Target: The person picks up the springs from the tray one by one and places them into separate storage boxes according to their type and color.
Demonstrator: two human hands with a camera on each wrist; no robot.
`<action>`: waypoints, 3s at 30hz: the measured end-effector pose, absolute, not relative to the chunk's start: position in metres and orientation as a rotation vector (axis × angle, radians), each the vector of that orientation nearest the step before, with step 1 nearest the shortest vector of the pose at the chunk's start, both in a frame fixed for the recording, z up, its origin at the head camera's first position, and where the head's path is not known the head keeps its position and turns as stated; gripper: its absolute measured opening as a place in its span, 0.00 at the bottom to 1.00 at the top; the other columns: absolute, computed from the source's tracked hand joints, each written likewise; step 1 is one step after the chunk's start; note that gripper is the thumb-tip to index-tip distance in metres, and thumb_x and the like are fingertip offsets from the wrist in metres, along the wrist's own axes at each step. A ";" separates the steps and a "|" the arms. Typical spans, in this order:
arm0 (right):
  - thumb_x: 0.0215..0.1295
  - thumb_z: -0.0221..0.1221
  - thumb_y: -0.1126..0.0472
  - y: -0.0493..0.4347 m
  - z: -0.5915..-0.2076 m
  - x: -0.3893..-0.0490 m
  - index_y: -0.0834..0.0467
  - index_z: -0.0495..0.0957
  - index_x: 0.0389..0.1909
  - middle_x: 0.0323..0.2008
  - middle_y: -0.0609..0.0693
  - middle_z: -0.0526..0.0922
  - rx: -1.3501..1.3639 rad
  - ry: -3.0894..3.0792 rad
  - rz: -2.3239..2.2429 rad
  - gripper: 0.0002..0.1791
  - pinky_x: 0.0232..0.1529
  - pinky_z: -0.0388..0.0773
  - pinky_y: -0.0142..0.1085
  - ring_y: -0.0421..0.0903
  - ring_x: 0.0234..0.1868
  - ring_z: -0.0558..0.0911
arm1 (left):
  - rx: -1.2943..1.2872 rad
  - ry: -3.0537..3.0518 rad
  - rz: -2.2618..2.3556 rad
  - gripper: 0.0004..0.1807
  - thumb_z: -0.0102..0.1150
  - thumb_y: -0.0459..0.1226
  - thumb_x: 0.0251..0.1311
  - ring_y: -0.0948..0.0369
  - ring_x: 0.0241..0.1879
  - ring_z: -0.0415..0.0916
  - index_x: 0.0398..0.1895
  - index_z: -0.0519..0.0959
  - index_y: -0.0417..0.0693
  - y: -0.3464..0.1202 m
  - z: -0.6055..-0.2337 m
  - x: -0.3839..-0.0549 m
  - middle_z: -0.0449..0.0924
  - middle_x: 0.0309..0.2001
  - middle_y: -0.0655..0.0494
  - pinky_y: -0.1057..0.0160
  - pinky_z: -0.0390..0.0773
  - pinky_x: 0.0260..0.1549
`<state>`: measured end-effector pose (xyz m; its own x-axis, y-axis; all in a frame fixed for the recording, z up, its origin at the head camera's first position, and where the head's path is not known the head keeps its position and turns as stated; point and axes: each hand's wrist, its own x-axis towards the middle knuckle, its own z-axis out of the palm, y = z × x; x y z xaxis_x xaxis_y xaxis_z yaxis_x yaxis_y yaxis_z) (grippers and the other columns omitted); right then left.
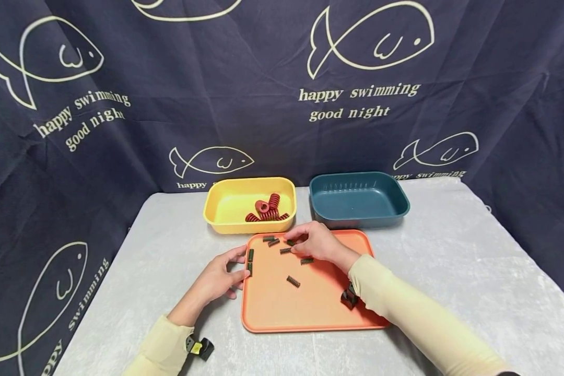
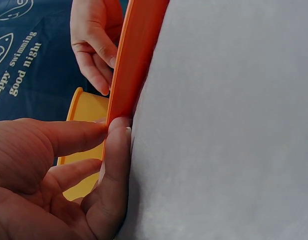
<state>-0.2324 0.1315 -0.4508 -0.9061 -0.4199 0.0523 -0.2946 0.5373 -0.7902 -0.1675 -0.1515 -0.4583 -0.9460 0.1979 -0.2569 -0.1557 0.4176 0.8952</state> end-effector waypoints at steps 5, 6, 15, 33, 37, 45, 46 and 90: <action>0.55 0.73 0.73 0.132 -0.451 -0.231 0.57 0.91 0.43 0.39 0.47 0.90 -0.598 2.621 -1.298 0.15 0.33 0.83 0.31 0.38 0.30 0.83 | 0.037 2.364 1.530 0.36 0.65 0.27 0.66 0.58 0.24 0.82 0.76 0.69 0.52 -0.151 -0.459 -0.167 0.76 0.56 0.48 0.56 0.83 0.15; 0.55 0.73 0.73 0.132 -0.452 -0.231 0.57 0.91 0.43 0.39 0.48 0.90 -0.590 2.610 -1.305 0.15 0.30 0.83 0.31 0.37 0.28 0.82 | 0.038 2.366 1.527 0.36 0.65 0.27 0.66 0.58 0.24 0.82 0.76 0.69 0.52 -0.151 -0.459 -0.167 0.76 0.56 0.49 0.56 0.83 0.15; 0.57 0.71 0.73 0.147 -0.452 -0.229 0.61 0.89 0.46 0.39 0.53 0.90 -0.591 2.523 -1.389 0.15 0.27 0.82 0.32 0.39 0.24 0.81 | 0.021 2.366 1.517 0.36 0.65 0.27 0.66 0.58 0.24 0.81 0.76 0.69 0.52 -0.151 -0.459 -0.166 0.75 0.57 0.48 0.56 0.83 0.16; 0.63 0.63 0.77 0.168 -0.418 -0.228 0.70 0.85 0.50 0.44 0.59 0.88 -0.542 2.395 -1.559 0.15 0.34 0.88 0.53 0.64 0.32 0.84 | 0.027 2.374 1.522 0.36 0.65 0.27 0.66 0.58 0.25 0.82 0.76 0.69 0.51 -0.153 -0.455 -0.169 0.75 0.57 0.47 0.55 0.84 0.16; 0.64 0.63 0.75 0.173 -0.410 -0.228 0.68 0.85 0.51 0.44 0.59 0.88 -0.551 2.410 -1.581 0.14 0.37 0.87 0.56 0.63 0.38 0.83 | 0.032 2.371 1.527 0.36 0.65 0.26 0.66 0.58 0.25 0.81 0.76 0.69 0.51 -0.152 -0.456 -0.168 0.75 0.57 0.47 0.55 0.84 0.16; 0.65 0.65 0.71 0.189 -0.393 -0.235 0.64 0.86 0.53 0.48 0.58 0.88 -0.461 2.403 -1.633 0.16 0.37 0.88 0.41 0.52 0.35 0.85 | 0.032 2.368 1.525 0.36 0.65 0.26 0.66 0.58 0.25 0.81 0.76 0.69 0.51 -0.150 -0.457 -0.166 0.76 0.57 0.48 0.56 0.84 0.16; 0.65 0.66 0.71 0.191 -0.391 -0.237 0.63 0.86 0.54 0.48 0.58 0.87 -0.451 2.410 -1.634 0.16 0.38 0.88 0.41 0.50 0.34 0.85 | 0.033 2.368 1.526 0.36 0.65 0.26 0.66 0.58 0.25 0.81 0.76 0.69 0.51 -0.150 -0.457 -0.166 0.76 0.57 0.48 0.56 0.83 0.16; 0.69 0.68 0.58 0.260 -0.403 -0.303 0.63 0.83 0.58 0.56 0.58 0.83 -0.100 2.653 -1.368 0.21 0.50 0.79 0.44 0.53 0.49 0.79 | 0.043 2.385 1.508 0.35 0.65 0.27 0.66 0.58 0.24 0.82 0.76 0.70 0.52 -0.150 -0.459 -0.168 0.76 0.55 0.49 0.56 0.84 0.16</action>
<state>-0.3026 0.2600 -0.4026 -0.9858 -0.1295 -0.1065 0.0117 0.5809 -0.8139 -0.1681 -0.1502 -0.4586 -0.9489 0.1928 -0.2497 -0.1430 0.4427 0.8852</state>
